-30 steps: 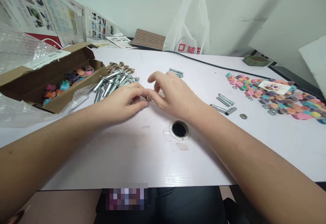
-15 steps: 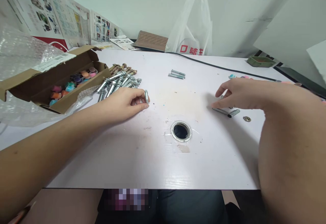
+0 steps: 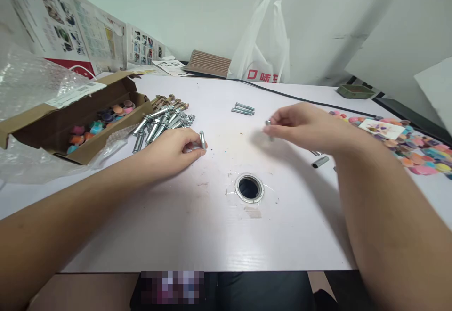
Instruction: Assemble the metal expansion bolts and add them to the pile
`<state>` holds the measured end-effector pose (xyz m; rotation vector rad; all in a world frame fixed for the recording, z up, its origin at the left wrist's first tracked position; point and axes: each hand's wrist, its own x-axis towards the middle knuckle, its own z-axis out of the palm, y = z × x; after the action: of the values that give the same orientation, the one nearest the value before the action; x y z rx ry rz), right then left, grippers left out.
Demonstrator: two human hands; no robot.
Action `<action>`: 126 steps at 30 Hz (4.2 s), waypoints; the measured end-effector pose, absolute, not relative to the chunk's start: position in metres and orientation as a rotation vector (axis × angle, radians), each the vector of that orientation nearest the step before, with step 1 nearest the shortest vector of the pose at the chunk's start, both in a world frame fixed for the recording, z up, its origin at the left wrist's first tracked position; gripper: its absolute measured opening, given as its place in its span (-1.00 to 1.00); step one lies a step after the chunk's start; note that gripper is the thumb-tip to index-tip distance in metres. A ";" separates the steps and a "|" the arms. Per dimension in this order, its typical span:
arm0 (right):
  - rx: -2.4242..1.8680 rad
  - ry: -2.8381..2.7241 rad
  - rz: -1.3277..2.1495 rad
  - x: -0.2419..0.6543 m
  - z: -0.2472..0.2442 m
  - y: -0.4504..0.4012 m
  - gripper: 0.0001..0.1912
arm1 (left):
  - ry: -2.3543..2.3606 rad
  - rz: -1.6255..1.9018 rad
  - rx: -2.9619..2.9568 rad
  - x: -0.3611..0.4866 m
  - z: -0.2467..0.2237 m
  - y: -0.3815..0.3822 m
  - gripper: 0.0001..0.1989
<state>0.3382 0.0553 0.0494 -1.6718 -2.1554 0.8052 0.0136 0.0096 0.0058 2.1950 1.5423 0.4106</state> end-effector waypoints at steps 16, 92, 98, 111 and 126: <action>-0.879 -1.580 1.369 0.219 0.003 0.042 -0.40 | 1.489 0.422 2.196 0.015 0.003 0.013 -0.82; -1.056 -2.393 0.545 0.215 0.016 0.035 -0.80 | 1.508 0.502 2.255 0.017 0.003 0.012 -0.92; -0.977 -2.371 0.508 0.216 0.018 0.033 -0.75 | 1.498 0.671 2.161 0.019 0.003 0.009 -0.76; -1.028 -2.273 0.473 0.218 0.019 0.030 -0.74 | 1.314 0.855 1.980 0.025 0.002 0.005 -0.76; -1.470 -2.359 -0.138 0.252 -0.003 0.079 -0.37 | 1.239 0.807 2.042 0.018 -0.004 0.013 -0.83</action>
<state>0.2521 0.0788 -0.0034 -1.4697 -2.3592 -0.1382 0.0184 0.0129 -0.0040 2.0424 1.2395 0.8069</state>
